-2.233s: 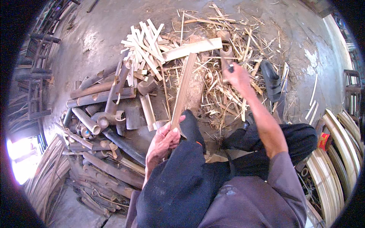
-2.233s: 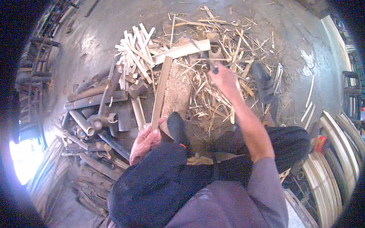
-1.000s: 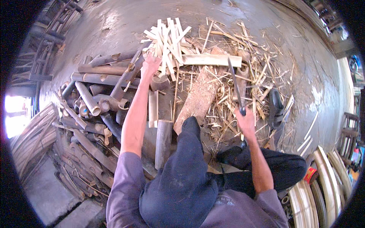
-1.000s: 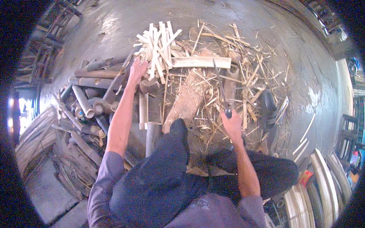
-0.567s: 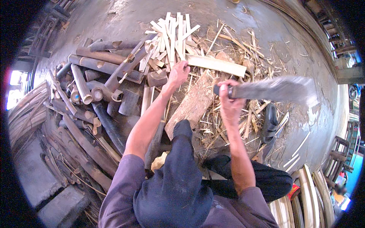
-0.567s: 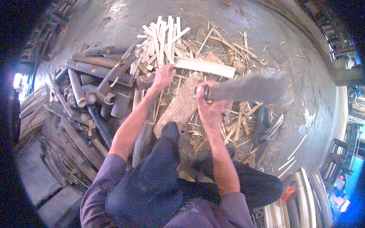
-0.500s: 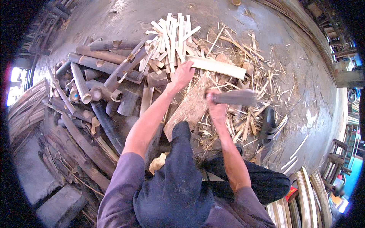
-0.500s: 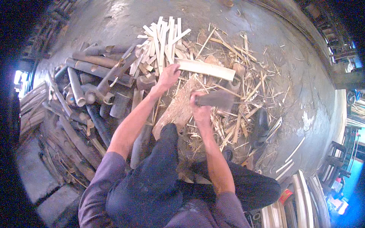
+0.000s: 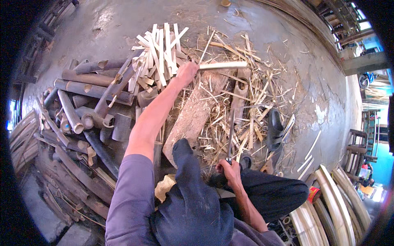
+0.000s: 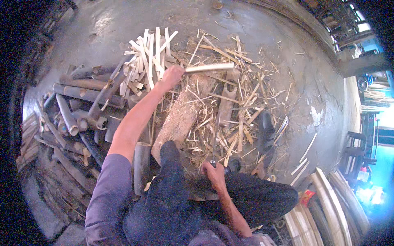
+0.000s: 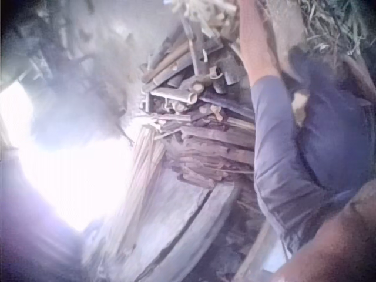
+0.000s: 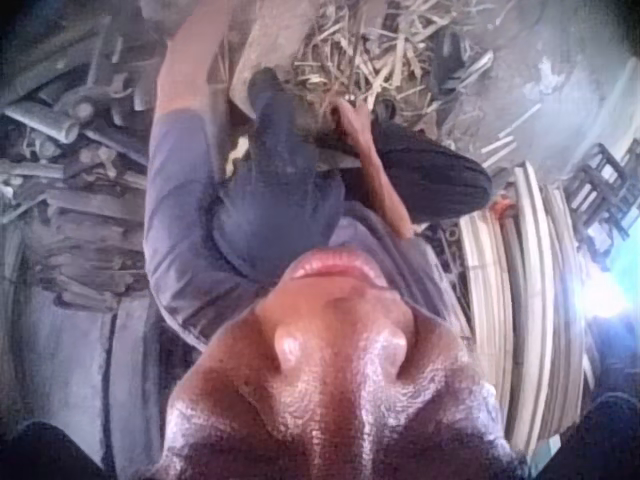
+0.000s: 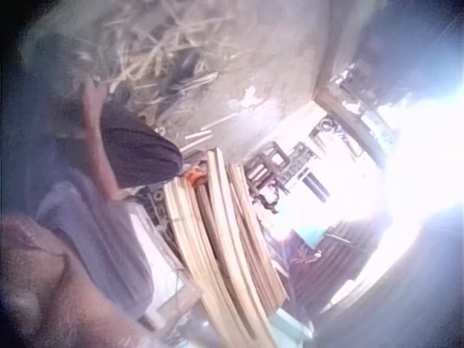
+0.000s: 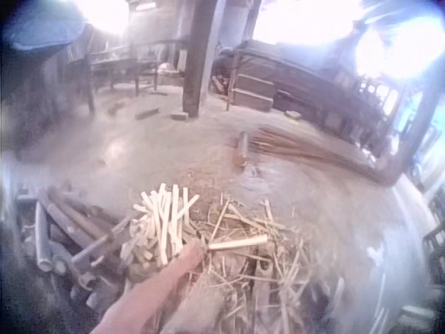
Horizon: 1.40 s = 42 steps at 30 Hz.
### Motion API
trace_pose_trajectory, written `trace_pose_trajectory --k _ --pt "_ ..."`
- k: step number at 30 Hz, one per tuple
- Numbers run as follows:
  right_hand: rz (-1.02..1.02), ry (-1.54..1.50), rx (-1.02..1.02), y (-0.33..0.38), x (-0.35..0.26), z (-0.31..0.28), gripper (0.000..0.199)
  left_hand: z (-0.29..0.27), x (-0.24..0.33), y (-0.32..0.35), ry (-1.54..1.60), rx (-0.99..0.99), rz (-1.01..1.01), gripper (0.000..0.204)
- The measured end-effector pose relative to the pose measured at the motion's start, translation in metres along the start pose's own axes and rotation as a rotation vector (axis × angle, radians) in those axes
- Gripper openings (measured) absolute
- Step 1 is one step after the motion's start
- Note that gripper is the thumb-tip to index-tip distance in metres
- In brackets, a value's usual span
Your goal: The person sits on the floor and uses a knife to split small pieces of wood into thinner strips. The person repeatedly positions the wood on a block and strikes it with the knife to create uniform slats.
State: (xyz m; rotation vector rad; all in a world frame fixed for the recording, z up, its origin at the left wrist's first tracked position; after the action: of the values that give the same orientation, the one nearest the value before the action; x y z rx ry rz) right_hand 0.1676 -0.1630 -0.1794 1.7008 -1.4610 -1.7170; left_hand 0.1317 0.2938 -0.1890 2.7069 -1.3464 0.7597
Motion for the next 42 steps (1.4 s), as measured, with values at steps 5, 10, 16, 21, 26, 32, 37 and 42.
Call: trace_pose_trajectory --k 5,10,16,21,26,32,37,42 --pt "-0.127 0.032 -0.011 -0.013 0.011 0.005 0.019 -0.135 0.051 0.009 0.532 0.206 -0.13 0.022" --pt "-0.35 0.151 0.169 0.003 -0.04 0.002 0.043 -0.224 0.076 0.056 1.173 0.461 -0.019 0.055" --pt "-0.328 -0.205 -0.129 0.025 -0.071 0.021 0.044 -0.2 0.061 0.118 1.016 0.548 -0.475 0.048" --pt "-0.526 -0.303 -0.213 0.084 -0.141 0.01 0.044 -0.124 0.076 0.149 0.973 0.494 -0.483 0.036" --pt "-0.641 -0.226 -0.21 0.138 -0.191 0.002 0.043 -0.127 0.12 0.155 0.917 0.363 -0.407 0.041" --pt "-0.64 -0.228 -0.226 0.171 -0.218 0.002 0.044 -0.142 0.155 0.161 0.64 0.362 -0.24 0.032" --pt "-0.635 -0.232 -0.246 0.174 -0.225 0.007 0.043 -0.141 0.186 0.162 0.574 0.252 -0.241 0.027" --pt "-0.617 -0.255 -0.298 0.17 -0.22 0.02 0.043 -0.14 0.187 0.168 0.652 0.402 -0.126 0.019"
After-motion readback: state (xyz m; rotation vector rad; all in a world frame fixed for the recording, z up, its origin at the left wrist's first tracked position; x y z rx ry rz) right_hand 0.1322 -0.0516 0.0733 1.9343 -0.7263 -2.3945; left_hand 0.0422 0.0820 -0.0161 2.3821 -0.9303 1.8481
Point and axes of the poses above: each hand's wrist, its own y-axis away from the middle knuckle, its own z-axis out of the palm, x = y × z, the point moved 9 cm from there along -y, towards the middle knuckle, and after that the axes turned 5 degrees about z, right-handed, at the moved point
